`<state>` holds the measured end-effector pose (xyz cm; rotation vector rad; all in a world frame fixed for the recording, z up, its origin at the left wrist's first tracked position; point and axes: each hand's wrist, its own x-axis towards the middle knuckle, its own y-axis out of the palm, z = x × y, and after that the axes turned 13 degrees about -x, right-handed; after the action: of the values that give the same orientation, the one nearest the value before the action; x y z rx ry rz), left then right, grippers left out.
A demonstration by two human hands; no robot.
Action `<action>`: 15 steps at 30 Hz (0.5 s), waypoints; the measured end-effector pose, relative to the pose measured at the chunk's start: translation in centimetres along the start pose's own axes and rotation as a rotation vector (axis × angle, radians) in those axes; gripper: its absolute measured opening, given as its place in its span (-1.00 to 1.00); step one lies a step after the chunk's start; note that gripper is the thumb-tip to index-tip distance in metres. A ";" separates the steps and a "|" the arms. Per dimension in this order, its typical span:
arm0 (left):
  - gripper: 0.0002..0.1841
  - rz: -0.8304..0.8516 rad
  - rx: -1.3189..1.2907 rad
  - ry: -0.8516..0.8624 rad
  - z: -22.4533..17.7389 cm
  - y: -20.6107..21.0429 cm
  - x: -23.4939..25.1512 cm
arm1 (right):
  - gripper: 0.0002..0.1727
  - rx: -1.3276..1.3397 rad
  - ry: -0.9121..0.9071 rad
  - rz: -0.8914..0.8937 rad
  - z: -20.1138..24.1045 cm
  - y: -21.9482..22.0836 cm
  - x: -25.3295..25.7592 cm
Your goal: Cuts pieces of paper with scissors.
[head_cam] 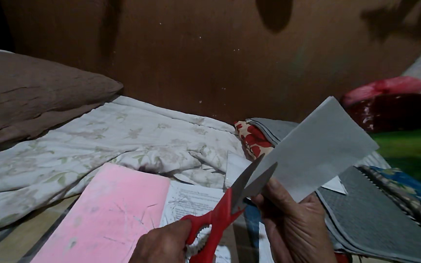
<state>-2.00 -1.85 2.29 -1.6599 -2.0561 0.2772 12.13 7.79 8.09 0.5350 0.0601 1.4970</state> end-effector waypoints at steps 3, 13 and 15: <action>-0.66 0.005 0.012 -0.007 -0.1 0.0 0.0 | -0.71 0.012 0.012 -0.006 0.2 0.0 0.0; -0.67 -0.011 -0.018 0.006 0.2 0.1 0.0 | -0.71 0.018 0.013 0.009 -0.1 -0.1 0.0; -0.67 -0.009 -0.020 -0.004 0.1 0.1 0.0 | -0.72 0.023 0.012 0.011 -0.1 -0.1 0.1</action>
<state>-1.97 -1.82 2.11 -1.6622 -2.0749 0.2580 12.20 7.86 8.01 0.5459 0.0843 1.5115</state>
